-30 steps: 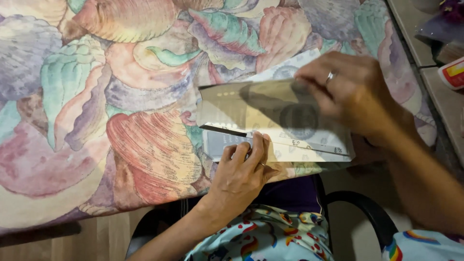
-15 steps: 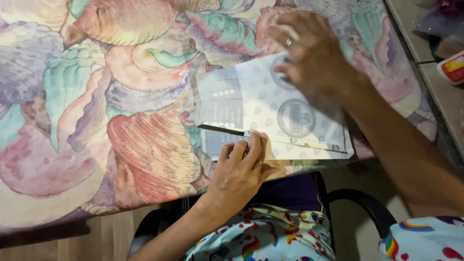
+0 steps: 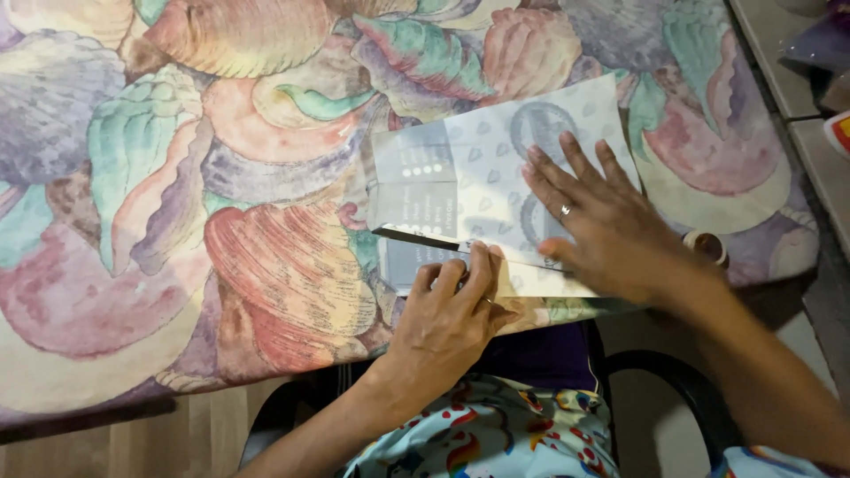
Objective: The person folds a white paper package with printed logos, aligns the edges, and presses the fold to secure it. They repeat the folding process on a second identical package, smoothing the creases and adjusting the alignment by hand.
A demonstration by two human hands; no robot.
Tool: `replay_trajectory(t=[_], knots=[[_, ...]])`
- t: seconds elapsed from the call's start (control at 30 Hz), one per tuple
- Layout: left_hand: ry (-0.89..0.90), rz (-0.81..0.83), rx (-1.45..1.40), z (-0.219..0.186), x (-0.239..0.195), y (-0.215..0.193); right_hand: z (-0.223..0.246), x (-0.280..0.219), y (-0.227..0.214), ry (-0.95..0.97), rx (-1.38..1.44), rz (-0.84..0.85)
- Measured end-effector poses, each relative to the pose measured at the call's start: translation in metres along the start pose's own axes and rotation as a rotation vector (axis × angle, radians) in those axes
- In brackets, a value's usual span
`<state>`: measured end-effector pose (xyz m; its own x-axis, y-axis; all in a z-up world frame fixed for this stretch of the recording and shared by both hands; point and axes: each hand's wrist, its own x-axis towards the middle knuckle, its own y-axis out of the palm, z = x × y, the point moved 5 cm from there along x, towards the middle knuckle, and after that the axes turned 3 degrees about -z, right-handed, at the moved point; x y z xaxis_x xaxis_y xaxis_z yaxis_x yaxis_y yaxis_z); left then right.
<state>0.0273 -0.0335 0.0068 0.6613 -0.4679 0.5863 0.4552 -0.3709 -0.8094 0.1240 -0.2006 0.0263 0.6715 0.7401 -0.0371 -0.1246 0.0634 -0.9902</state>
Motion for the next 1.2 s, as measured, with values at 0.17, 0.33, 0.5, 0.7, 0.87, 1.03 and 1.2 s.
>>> replay_trajectory(t=[0.17,0.33,0.5,0.7,0.87,1.03,1.2], knots=[[0.03,-0.049,-0.129,0.003,0.011,-0.009,0.032,-0.009,0.017,-0.047,-0.079,-0.157],[0.087,0.066,-0.263,0.016,0.028,0.001,0.029,-0.01,0.021,0.036,-0.055,-0.32],[-0.136,0.251,-0.413,0.081,0.09,0.022,0.031,-0.008,0.014,0.032,0.016,-0.29],[-0.27,0.345,-0.451,0.146,0.142,0.098,0.029,-0.008,0.02,0.067,-0.046,-0.242],[-0.469,0.603,-0.545,0.144,0.168,0.119,0.029,-0.009,0.02,0.075,-0.097,-0.248],[-0.4,0.397,-0.701,0.147,0.185,0.097,0.03,-0.009,0.013,0.178,-0.072,-0.182],[-0.236,0.267,-0.627,0.128,0.181,0.062,0.027,-0.009,0.014,0.201,-0.019,-0.138]])
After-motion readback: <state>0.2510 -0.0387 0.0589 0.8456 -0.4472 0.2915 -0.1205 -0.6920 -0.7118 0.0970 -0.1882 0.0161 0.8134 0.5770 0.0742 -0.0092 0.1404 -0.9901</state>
